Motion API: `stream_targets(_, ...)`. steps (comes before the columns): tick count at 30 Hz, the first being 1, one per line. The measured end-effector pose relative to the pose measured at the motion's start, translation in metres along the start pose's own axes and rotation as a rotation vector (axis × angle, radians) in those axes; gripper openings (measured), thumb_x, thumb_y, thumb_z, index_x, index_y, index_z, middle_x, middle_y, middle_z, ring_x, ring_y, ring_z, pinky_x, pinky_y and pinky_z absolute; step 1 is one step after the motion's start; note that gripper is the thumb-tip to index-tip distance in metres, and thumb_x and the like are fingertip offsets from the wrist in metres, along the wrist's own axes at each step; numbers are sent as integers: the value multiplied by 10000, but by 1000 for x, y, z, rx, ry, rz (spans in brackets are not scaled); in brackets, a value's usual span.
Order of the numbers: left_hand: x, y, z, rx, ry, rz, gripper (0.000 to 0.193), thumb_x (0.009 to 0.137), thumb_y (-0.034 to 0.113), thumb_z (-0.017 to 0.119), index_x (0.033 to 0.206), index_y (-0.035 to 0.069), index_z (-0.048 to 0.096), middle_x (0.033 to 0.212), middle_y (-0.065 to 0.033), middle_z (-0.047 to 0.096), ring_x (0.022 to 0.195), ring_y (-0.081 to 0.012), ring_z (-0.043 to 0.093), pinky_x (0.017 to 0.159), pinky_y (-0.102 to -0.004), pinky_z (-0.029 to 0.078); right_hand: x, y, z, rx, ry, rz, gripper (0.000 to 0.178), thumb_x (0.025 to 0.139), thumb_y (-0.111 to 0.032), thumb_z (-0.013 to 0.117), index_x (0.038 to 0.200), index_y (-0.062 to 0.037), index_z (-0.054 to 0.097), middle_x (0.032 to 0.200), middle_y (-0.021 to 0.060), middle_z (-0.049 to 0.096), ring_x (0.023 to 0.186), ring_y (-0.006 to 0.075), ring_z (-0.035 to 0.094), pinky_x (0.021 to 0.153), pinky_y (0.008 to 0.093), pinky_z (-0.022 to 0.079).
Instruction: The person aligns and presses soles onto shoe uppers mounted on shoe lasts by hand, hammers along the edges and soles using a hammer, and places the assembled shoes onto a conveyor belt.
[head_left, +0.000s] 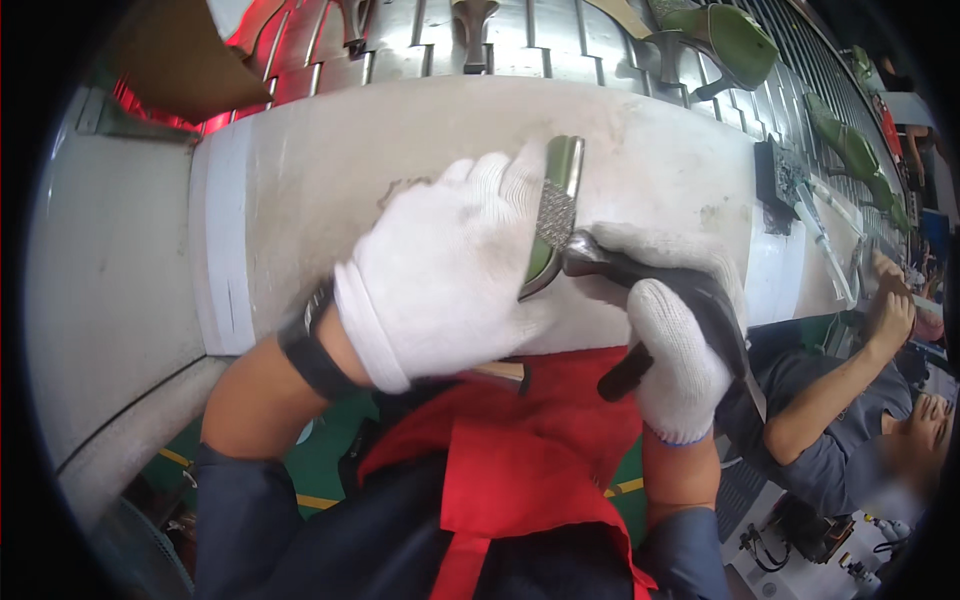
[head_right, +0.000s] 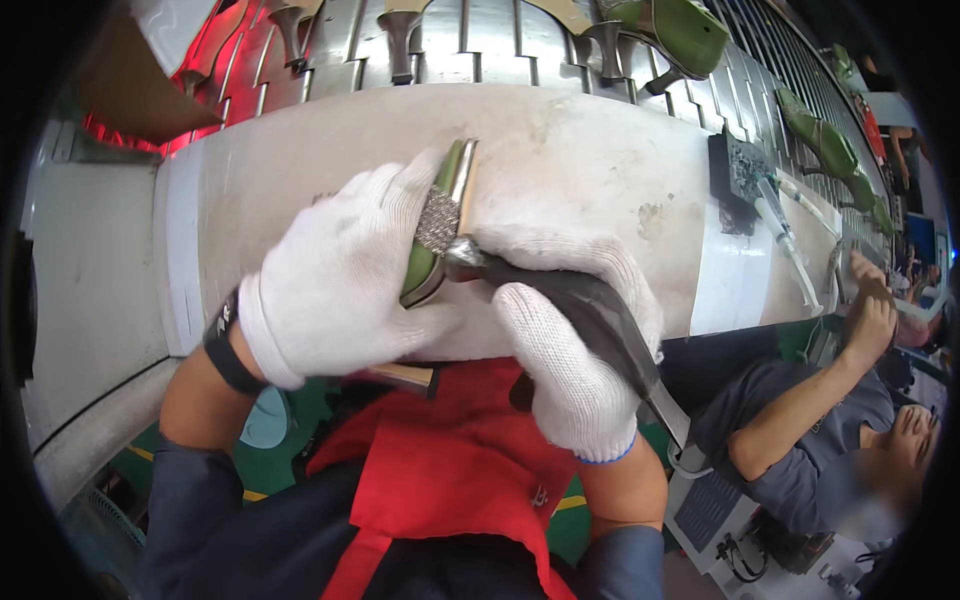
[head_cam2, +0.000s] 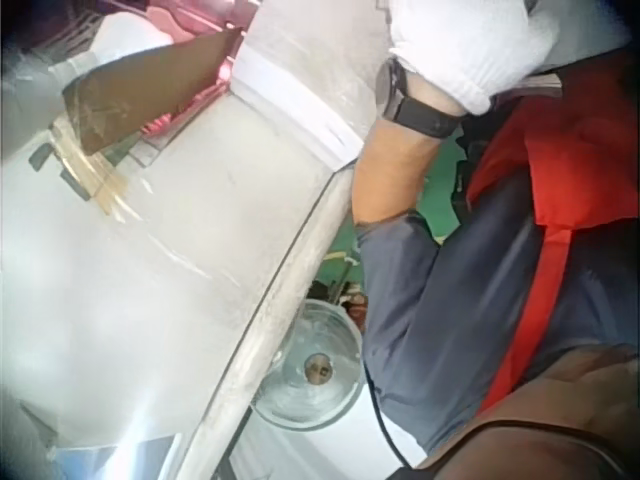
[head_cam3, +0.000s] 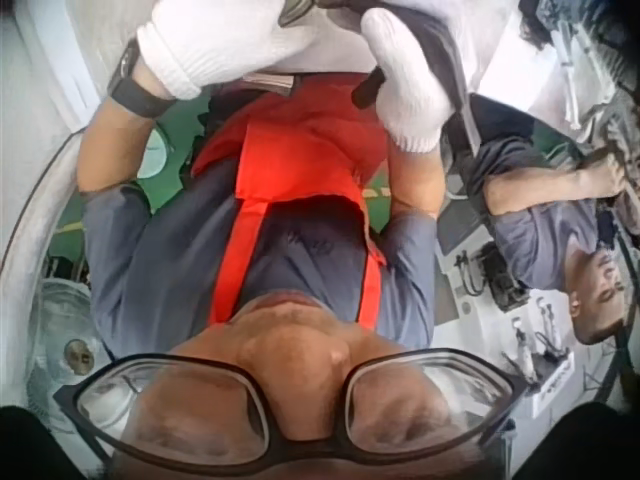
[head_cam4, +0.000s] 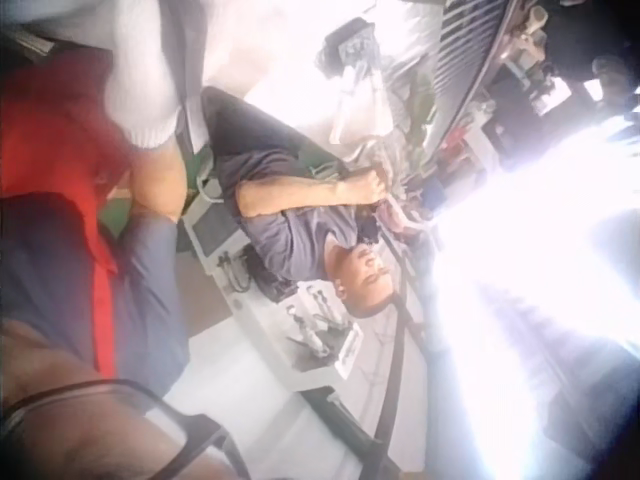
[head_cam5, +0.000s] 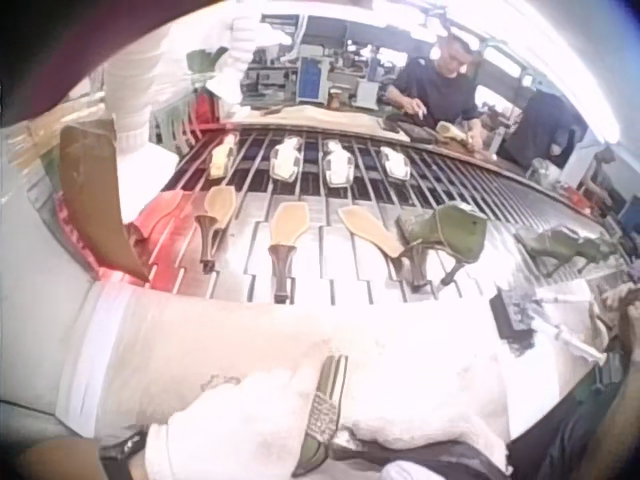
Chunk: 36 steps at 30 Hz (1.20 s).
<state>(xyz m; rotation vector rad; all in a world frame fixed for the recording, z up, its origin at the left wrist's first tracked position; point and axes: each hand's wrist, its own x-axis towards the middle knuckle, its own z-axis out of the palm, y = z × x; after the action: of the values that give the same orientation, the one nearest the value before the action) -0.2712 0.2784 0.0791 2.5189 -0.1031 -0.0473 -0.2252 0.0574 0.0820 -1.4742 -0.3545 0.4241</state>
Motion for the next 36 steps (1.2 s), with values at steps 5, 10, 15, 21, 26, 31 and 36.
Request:
stream_targets(5, -1, 6, 4, 87, -7, -5, 934, 790, 198, 834, 1568, -99, 412, 1256, -257, 636, 1178, -445, 651, 1017, -509, 530, 37, -18, -14, -287, -137, 95, 387, 1058, -124, 546, 1297, 171, 623, 1254, 294, 734, 1163, 383, 754, 1044, 440, 608)
stream_targets(10, -1, 4, 2, 116, -22, -45, 902, 806, 208, 813, 1558, -103, 425, 1267, -274, 639, 1178, -455, 654, 1028, -508, 528, 96, -19, -12, 90, -99, 162, 259, 1059, -156, 643, 1196, 47, 725, 1104, 154, 796, 1048, 258, 779, 949, 369, 610)
stream_targets(15, 2, -11, 1, -37, 122, -9, 852, 821, 248, 794, 1530, -95, 469, 1237, -295, 665, 1175, -432, 688, 1035, -447, 554, 111, 33, -31, 127, -50, 211, 205, 1039, -156, 700, 1157, 4, 751, 1116, 97, 779, 1051, 209, 758, 950, 349, 605)
stream_targets(21, -13, 30, -52, -401, 670, 303, 828, 794, 109, 862, 1522, -49, 502, 1356, -156, 685, 1215, -273, 686, 1098, -433, 531, 53, 37, -23, 215, 112, 131, 224, 1063, -125, 677, 1204, 39, 733, 1187, 145, 778, 1104, 210, 743, 1018, 351, 582)
stream_targets(26, -5, 49, -39, -413, 458, 478, 601, 813, 67, 799, 1365, 4, 570, 1257, -150, 689, 1206, -278, 698, 1082, -401, 536, 1, -25, -11, 37, 75, -216, 220, 1037, -31, 676, 1237, 57, 703, 1232, 178, 771, 1123, 240, 752, 1045, 374, 577)
stream_targets(31, 1, 62, -19, -434, 556, 470, 575, 813, 53, 836, 1328, 14, 584, 1238, -160, 693, 1179, -308, 717, 1054, -409, 556, -37, -77, -30, -189, -181, -723, 927, 933, -651, 781, 1347, 170, 658, 1240, 290, 730, 1136, 349, 725, 1048, 468, 567)
stream_targets(36, 1, 73, -9, -311, 673, 490, 701, 717, 48, 926, 1336, 32, 598, 1242, -173, 710, 1144, -361, 739, 1004, -414, 580, -43, -98, -27, -463, -203, -608, 637, 856, -324, 948, 1281, 38, 643, 1311, 190, 714, 1228, 315, 703, 1111, 467, 548)
